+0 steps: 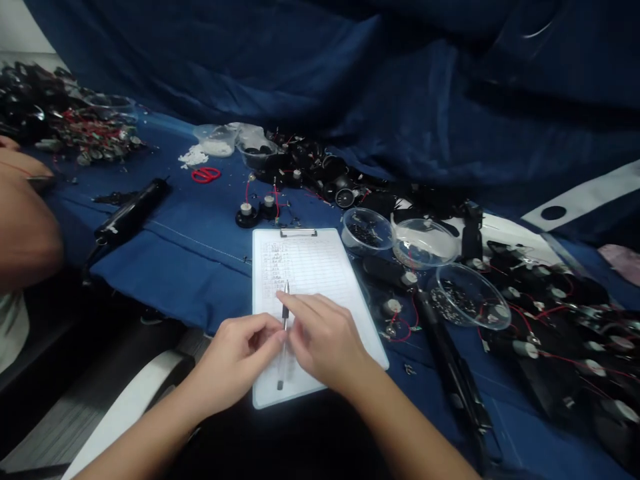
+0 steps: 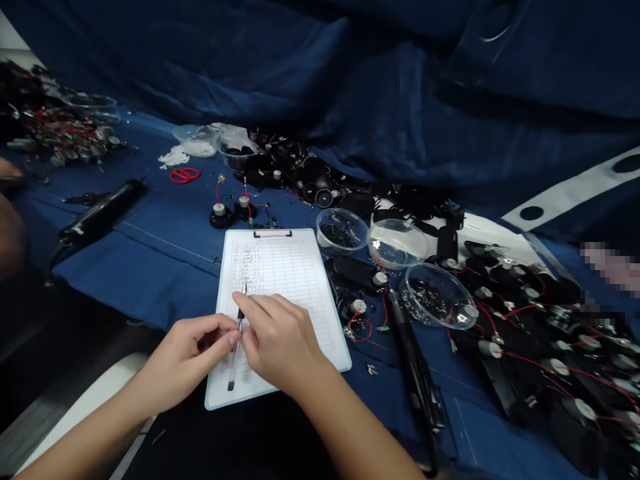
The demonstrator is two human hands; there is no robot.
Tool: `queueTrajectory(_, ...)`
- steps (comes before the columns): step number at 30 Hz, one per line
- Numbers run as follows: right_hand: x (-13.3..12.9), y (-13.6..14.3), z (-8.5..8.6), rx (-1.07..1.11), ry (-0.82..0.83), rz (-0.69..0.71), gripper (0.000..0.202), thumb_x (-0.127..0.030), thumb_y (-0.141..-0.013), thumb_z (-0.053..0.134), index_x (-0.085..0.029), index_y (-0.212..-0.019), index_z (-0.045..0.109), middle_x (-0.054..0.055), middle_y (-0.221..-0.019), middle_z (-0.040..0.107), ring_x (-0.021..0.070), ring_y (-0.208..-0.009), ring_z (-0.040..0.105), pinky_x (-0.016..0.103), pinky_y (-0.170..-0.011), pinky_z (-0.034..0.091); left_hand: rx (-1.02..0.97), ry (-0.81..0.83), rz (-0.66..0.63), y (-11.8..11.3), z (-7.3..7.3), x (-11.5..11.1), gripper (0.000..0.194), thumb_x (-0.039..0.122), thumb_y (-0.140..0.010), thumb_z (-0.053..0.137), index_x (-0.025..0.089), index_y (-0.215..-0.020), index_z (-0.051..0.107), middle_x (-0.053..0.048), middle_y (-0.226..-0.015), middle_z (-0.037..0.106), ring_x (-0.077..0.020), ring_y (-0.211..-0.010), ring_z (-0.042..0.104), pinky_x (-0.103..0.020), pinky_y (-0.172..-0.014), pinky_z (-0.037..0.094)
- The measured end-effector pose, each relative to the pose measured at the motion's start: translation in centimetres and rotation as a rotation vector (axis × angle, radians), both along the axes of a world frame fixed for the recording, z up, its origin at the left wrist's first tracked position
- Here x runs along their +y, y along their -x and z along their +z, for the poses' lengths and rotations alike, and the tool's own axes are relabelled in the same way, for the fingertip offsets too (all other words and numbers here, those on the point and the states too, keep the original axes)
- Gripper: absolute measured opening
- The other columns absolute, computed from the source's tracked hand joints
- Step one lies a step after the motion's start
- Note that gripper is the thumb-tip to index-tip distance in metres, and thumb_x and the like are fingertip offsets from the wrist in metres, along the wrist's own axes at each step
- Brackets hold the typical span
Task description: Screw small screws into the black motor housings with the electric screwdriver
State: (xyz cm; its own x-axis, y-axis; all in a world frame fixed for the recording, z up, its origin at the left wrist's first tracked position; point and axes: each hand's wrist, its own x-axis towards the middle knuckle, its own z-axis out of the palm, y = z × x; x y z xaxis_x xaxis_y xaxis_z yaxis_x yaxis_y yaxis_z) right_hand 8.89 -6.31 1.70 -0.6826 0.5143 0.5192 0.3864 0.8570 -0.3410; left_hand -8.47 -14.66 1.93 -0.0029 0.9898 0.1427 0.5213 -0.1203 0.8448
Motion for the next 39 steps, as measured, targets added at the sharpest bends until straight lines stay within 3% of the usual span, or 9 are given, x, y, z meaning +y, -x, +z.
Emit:
queueTrajectory(3,-1.6,-2.6,-0.7,0.021,-0.007,-0.123,0.059,-0.009,-0.092,0.054,-0.018,-0.15,0.054,0.008,-0.124,0.078,0.0192,-0.101,0.073,0.032,-0.09,0.058,0.139,-0.034,0.078,1.3,-0.6,1.2,0.032,0.037,-0.099,0.055,0.021,-0.075,0.068,0.002,-0.061,0.061,-0.015,-0.055,0.057,-0.026,-0.051,0.044)
queueTrajectory(7,-3.3,-6.8,-2.7,-0.046,-0.115,-0.553,0.032,-0.021,-0.095,0.058,-0.016,-0.125,0.067,0.012,-0.11,0.078,0.0281,-0.099,0.072,0.043,-0.092,0.059,0.471,-0.211,0.337,5.0,-2.1,3.8,0.03,0.042,-0.094,0.059,0.023,-0.077,0.074,-0.008,-0.099,0.078,-0.0259,-0.086,0.072,-0.034,-0.07,0.054)
queueTrajectory(9,-4.0,-8.1,-3.9,-0.091,-0.121,-0.655,0.03,-0.026,-0.095,0.06,-0.015,-0.122,0.068,0.014,-0.113,0.077,0.0314,-0.106,0.07,0.047,-0.095,0.059,0.5,-0.175,0.357,6.3,-2.6,4.9,0.033,0.045,-0.092,0.059,0.024,-0.074,0.076,-0.011,-0.107,0.079,-0.0303,-0.098,0.074,-0.038,-0.075,0.056)
queueTrajectory(13,-4.5,-8.3,-5.6,-0.049,-0.074,-0.669,0.037,-0.025,-0.093,0.061,-0.014,-0.128,0.067,0.015,-0.127,0.075,0.0322,-0.118,0.068,0.049,-0.102,0.059,0.339,-0.066,0.351,6.0,-2.1,5.9,0.033,0.049,-0.088,0.06,0.024,-0.071,0.073,-0.009,-0.099,0.08,-0.0297,-0.094,0.074,-0.035,-0.073,0.055)
queueTrajectory(20,-4.1,-8.3,-6.2,0.099,0.088,-0.651,0.038,-0.026,-0.089,0.065,-0.019,-0.126,0.07,0.011,-0.132,0.073,0.0291,-0.121,0.067,0.047,-0.106,0.058,-0.341,0.118,0.42,2.5,-1.9,6.0,0.043,0.06,-0.075,0.072,0.017,-0.076,0.072,-0.006,-0.079,0.075,-0.0227,-0.075,0.067,-0.029,-0.065,0.05)
queueTrajectory(25,-4.2,-8.7,-6.0,0.136,0.141,-0.633,0.035,-0.027,-0.089,0.065,-0.021,-0.123,0.072,0.011,-0.131,0.073,0.0278,-0.123,0.067,0.046,-0.106,0.058,-0.144,-0.011,0.578,1.6,-2.9,5.8,0.038,0.053,-0.074,0.074,0.018,-0.085,0.077,-0.004,-0.076,0.074,-0.0206,-0.069,0.067,-0.028,-0.062,0.049)
queueTrajectory(29,-4.2,-8.5,-5.9,0.161,0.159,-0.63,0.035,-0.025,-0.089,0.065,-0.021,-0.122,0.072,0.011,-0.131,0.073,0.0282,-0.123,0.067,0.047,-0.107,0.058,-0.347,-0.08,0.598,0.7,-2.4,5.4,0.061,0.045,-0.067,0.081,0.017,-0.12,0.075,-0.008,-0.096,0.081,-0.0223,-0.079,0.074,-0.029,-0.068,0.058)
queueTrajectory(35,-4.5,-7.9,-5.4,0.209,0.12,-0.591,0.029,-0.025,-0.092,0.063,-0.019,-0.119,0.073,0.012,-0.125,0.075,0.0281,-0.122,0.066,0.049,-0.109,0.057,-0.489,-0.149,0.691,0.6,-0.6,3.9,0.056,0.04,-0.063,0.086,0.017,-0.113,0.079,-0.007,-0.094,0.081,-0.0164,-0.072,0.071,-0.022,-0.059,0.055)
queueTrajectory(39,-4.8,-7.4,-4.3,0.313,0.183,-0.576,0.027,-0.024,-0.091,0.061,-0.016,-0.114,0.074,0.013,-0.12,0.077,0.0291,-0.125,0.064,0.051,-0.112,0.055,-0.263,-0.158,0.731,2.0,0.8,2.2,0.05,0.039,-0.068,0.087,0.02,-0.114,0.081,0.003,-0.059,0.066,-0.0105,-0.048,0.054,-0.017,-0.041,0.041)
